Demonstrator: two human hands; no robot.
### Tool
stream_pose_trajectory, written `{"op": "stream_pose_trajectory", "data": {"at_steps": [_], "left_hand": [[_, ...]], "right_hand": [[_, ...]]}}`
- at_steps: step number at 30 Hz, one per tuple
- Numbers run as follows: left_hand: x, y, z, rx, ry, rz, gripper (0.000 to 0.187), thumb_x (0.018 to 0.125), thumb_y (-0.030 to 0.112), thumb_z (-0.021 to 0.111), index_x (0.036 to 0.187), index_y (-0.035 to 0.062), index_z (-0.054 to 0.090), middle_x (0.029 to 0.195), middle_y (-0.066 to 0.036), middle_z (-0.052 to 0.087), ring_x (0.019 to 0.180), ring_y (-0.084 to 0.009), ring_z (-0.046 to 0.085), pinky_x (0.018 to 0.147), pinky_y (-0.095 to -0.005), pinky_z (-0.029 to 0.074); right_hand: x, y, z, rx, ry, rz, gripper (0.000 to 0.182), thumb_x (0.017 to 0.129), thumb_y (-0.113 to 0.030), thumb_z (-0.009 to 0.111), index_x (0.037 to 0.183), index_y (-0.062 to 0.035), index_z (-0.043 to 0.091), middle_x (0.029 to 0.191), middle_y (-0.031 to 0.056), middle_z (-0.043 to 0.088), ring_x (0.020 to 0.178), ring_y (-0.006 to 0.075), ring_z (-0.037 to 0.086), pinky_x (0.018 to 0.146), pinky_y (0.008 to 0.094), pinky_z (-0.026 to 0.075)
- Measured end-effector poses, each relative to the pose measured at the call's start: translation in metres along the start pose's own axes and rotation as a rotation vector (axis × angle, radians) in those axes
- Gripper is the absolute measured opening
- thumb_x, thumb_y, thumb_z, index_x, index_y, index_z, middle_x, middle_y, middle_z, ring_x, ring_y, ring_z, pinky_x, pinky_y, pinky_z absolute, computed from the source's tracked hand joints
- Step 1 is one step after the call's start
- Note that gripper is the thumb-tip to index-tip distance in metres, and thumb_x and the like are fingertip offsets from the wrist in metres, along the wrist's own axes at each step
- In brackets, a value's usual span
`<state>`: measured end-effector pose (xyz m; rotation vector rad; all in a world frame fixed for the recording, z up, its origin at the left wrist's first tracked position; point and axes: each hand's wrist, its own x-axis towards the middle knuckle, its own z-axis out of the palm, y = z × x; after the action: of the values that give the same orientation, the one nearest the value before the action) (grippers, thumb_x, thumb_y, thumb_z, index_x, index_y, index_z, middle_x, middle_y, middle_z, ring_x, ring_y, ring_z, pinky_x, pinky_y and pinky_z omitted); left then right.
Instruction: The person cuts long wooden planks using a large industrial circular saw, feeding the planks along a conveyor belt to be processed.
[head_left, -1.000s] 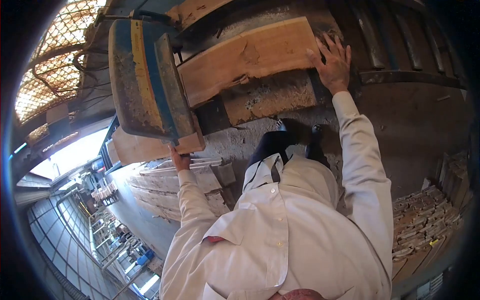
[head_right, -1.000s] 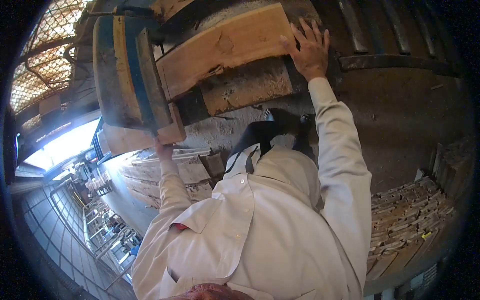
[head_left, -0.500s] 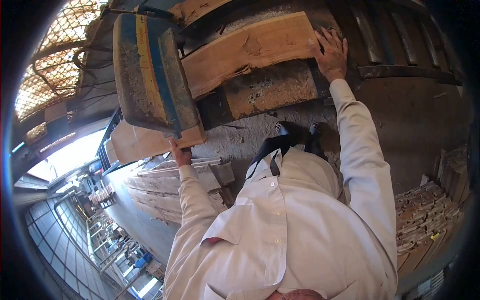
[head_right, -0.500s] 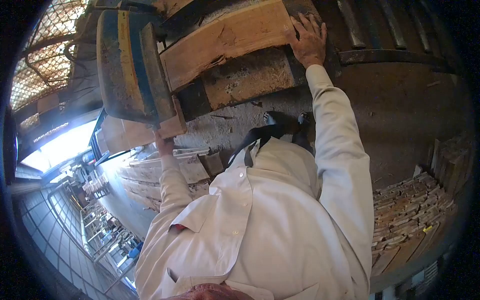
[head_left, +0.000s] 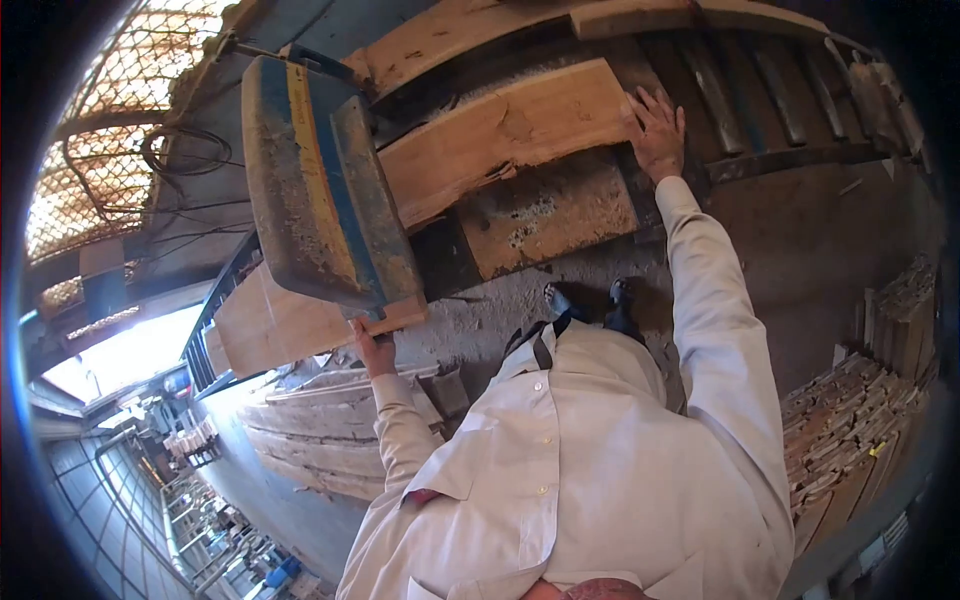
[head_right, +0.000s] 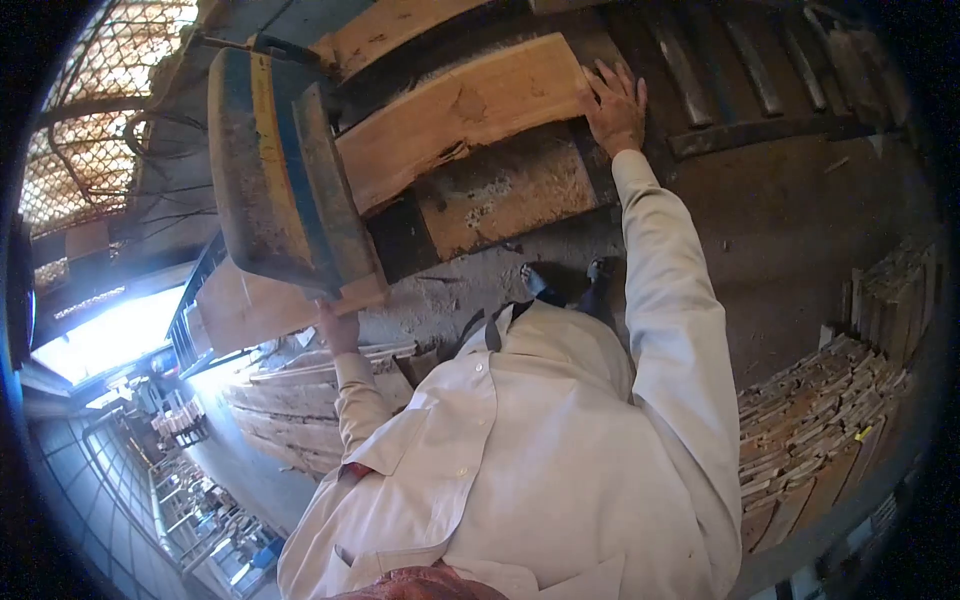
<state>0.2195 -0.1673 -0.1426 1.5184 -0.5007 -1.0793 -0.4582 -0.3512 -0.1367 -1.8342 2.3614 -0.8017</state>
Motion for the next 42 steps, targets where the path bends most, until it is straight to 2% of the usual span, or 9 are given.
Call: {"op": "stream_pose_trajectory", "data": {"at_steps": [4, 6, 12, 19, 25, 32, 35, 38, 42], "left_hand": [[-0.019, 0.017, 0.025, -0.225, -0.067, -0.034, 0.040, 0.102, 0.044, 0.055, 0.128, 0.0135, 0.054, 0.122, -0.009, 0.060, 0.115, -0.0304, 0.057, 0.094, -0.0540, 0.050], [-0.022, 0.013, 0.021, 0.048, -0.007, 0.030, 0.042, 0.103, 0.045, 0.052, 0.128, 0.0111, 0.053, 0.119, -0.011, 0.059, 0.112, -0.0305, 0.058, 0.090, -0.0531, 0.053], [-0.019, 0.018, 0.012, -0.313, 0.008, -0.067, 0.054, 0.103, 0.049, 0.050, 0.136, 0.0058, 0.050, 0.123, -0.014, 0.060, 0.112, -0.0292, 0.060, 0.094, -0.0494, 0.052], [-0.013, 0.021, 0.014, -0.275, 0.127, -0.089, 0.056, 0.104, 0.048, 0.050, 0.138, 0.0042, 0.050, 0.129, -0.013, 0.059, 0.115, -0.0288, 0.059, 0.098, -0.0467, 0.049], [-0.005, 0.010, 0.001, -0.306, 0.046, -0.058, 0.053, 0.104, 0.047, 0.051, 0.138, 0.0062, 0.050, 0.128, -0.012, 0.058, 0.116, -0.0288, 0.058, 0.100, -0.0468, 0.047], [-0.011, 0.014, 0.014, -0.261, 0.164, -0.026, 0.057, 0.101, 0.052, 0.053, 0.135, 0.0065, 0.051, 0.119, -0.011, 0.058, 0.107, -0.0272, 0.060, 0.088, -0.0456, 0.053], [-0.027, 0.033, 0.034, -0.271, 0.195, -0.063, 0.053, 0.105, 0.047, 0.047, 0.134, 0.0020, 0.052, 0.124, -0.012, 0.060, 0.112, -0.0278, 0.060, 0.095, -0.0425, 0.051], [-0.005, 0.002, 0.002, -0.051, 0.112, 0.022, 0.065, 0.097, 0.059, 0.057, 0.134, 0.0061, 0.051, 0.121, -0.012, 0.058, 0.109, -0.0279, 0.060, 0.081, -0.0426, 0.057], [-0.020, 0.018, 0.019, -0.118, 0.226, -0.015, 0.073, 0.095, 0.062, 0.057, 0.137, 0.0038, 0.049, 0.123, -0.014, 0.058, 0.108, -0.0294, 0.062, 0.080, -0.0431, 0.058]], "right_hand": [[0.002, -0.003, 0.000, 0.001, -0.005, -0.004, 0.060, 0.100, -0.061, 0.036, 0.142, -0.0252, 0.058, 0.156, -0.0009, 0.043, 0.150, 0.0238, 0.027, 0.126, 0.0495, 0.007], [0.002, -0.004, -0.001, 0.000, -0.015, 0.009, 0.060, 0.100, -0.062, 0.036, 0.141, -0.0247, 0.059, 0.156, -0.0008, 0.043, 0.150, 0.0242, 0.027, 0.126, 0.0495, 0.007], [0.002, -0.009, -0.004, 0.059, -0.021, 0.050, 0.061, 0.099, -0.063, 0.035, 0.139, -0.0238, 0.061, 0.156, -0.0001, 0.044, 0.150, 0.0238, 0.026, 0.126, 0.0478, 0.006], [0.011, -0.010, 0.002, 0.059, 0.029, 0.057, 0.057, 0.099, -0.059, 0.039, 0.134, -0.0225, 0.066, 0.155, 0.0003, 0.044, 0.149, 0.0233, 0.027, 0.126, 0.0472, 0.007], [0.010, -0.008, 0.005, 0.020, -0.008, 0.053, 0.054, 0.100, -0.058, 0.039, 0.135, -0.0258, 0.065, 0.156, -0.0002, 0.043, 0.150, 0.0225, 0.026, 0.125, 0.0472, 0.006], [0.011, -0.014, 0.000, 0.052, -0.015, 0.040, 0.057, 0.101, -0.059, 0.034, 0.142, -0.0277, 0.058, 0.157, 0.0000, 0.042, 0.150, 0.0231, 0.025, 0.125, 0.0482, 0.005], [0.010, -0.010, 0.004, 0.031, -0.006, 0.024, 0.057, 0.101, -0.060, 0.034, 0.142, -0.0284, 0.058, 0.157, 0.0005, 0.041, 0.150, 0.0242, 0.026, 0.125, 0.0489, 0.006], [0.012, -0.005, 0.007, 0.007, 0.000, 0.009, 0.056, 0.101, -0.058, 0.034, 0.142, -0.0284, 0.058, 0.157, 0.0009, 0.041, 0.150, 0.0250, 0.026, 0.125, 0.0490, 0.006], [0.009, -0.010, 0.002, 0.004, -0.016, 0.009, 0.054, 0.102, -0.056, 0.035, 0.142, -0.0281, 0.058, 0.157, 0.0013, 0.041, 0.150, 0.0250, 0.026, 0.125, 0.0492, 0.006]]}}
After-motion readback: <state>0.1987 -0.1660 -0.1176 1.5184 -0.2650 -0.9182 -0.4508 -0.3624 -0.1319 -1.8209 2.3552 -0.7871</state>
